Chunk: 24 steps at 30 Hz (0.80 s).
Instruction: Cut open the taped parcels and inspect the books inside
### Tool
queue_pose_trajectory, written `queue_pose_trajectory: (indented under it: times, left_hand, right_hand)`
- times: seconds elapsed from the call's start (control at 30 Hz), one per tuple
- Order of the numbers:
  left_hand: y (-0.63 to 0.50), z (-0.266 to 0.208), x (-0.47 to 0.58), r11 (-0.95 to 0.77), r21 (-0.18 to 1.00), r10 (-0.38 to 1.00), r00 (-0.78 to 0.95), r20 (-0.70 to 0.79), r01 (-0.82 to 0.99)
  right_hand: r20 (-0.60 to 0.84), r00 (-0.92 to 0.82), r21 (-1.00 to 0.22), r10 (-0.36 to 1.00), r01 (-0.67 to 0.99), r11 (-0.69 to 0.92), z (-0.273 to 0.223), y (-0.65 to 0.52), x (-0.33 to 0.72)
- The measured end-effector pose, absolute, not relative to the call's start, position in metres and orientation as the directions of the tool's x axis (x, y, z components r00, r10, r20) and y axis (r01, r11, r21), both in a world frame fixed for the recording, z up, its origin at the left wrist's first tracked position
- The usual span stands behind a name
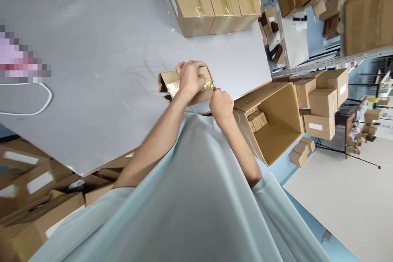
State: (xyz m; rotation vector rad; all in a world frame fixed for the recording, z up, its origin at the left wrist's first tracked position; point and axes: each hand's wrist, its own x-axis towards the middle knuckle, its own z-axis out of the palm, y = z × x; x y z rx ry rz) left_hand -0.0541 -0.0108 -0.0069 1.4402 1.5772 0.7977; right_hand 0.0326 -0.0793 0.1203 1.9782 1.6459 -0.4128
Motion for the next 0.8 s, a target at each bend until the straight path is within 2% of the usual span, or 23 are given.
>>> queue_pose_trajectory:
  times: [0.17,0.33,0.47,0.6,0.7,0.8]
  left_hand:
    - [-0.010,-0.010,-0.059,0.118,0.877,0.990,0.010,-0.138,0.465]
    - [-0.016,-0.012,-0.063,0.097,0.875,0.994,0.005,-0.113,0.473]
    - [-0.025,-0.001,-0.062,0.078,0.862,0.995,0.015,-0.099,0.501]
    - [-0.045,0.018,-0.077,0.111,0.836,0.992,-0.105,-0.065,0.537]
    - [-0.077,0.024,-0.105,0.245,0.788,0.943,-0.328,-0.057,0.564]
    - [-0.113,0.016,-0.131,0.439,0.755,0.838,-0.525,-0.148,0.487]
  right_hand:
    - [-0.555,0.238,0.199,0.797,0.968,-0.150,0.117,-0.095,0.046]
    - [-0.597,0.124,0.061,0.793,0.992,-0.110,0.137,-0.096,0.062]
    - [-0.503,0.128,-0.035,0.855,0.985,-0.168,0.137,-0.086,0.095]
    - [-0.381,0.173,-0.178,0.908,0.950,-0.256,0.074,-0.056,0.148]
    - [-0.407,0.172,-0.313,0.897,0.897,-0.314,0.003,-0.033,0.184]
    - [-0.459,0.205,-0.337,0.864,0.860,-0.383,-0.057,-0.021,0.209]
